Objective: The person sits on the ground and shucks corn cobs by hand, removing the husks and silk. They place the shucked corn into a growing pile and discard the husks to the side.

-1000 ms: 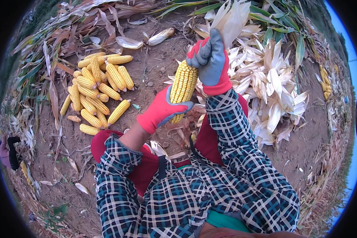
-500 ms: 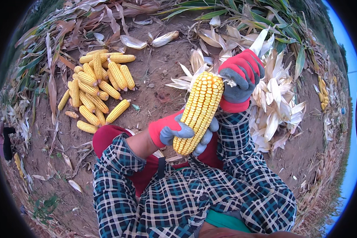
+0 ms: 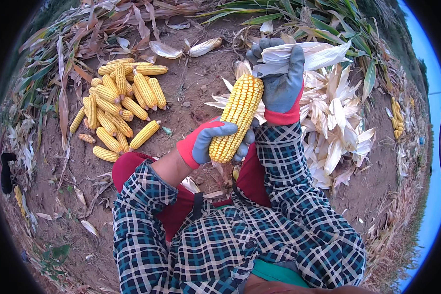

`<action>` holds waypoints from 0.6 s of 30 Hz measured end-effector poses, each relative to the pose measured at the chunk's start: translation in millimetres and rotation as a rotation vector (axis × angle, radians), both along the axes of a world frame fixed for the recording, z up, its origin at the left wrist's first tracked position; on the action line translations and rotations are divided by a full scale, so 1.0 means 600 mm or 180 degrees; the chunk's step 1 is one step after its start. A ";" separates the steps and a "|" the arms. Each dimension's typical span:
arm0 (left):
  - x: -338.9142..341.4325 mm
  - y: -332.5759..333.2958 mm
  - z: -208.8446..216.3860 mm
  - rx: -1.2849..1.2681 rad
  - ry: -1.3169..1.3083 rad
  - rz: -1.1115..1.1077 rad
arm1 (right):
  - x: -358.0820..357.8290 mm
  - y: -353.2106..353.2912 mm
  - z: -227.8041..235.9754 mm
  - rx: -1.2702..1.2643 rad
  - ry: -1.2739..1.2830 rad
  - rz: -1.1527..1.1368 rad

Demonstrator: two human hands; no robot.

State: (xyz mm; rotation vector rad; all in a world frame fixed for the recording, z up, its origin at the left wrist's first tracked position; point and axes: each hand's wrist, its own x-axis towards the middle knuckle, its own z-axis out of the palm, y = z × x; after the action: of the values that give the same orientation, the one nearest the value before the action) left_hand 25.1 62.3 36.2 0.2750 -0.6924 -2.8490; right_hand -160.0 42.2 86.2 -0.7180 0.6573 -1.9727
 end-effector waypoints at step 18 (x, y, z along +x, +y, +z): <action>0.067 -0.006 -0.192 -0.5334 -0.3163 -0.1300 | 0.045 0.135 -0.164 0.2784 0.0679 0.2155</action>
State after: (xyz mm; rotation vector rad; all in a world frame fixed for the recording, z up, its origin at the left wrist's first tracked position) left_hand 65.3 58.8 -78.9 1.1935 -2.9983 -1.1678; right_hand -132.9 123.2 -12.3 -0.4927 1.1190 -0.8583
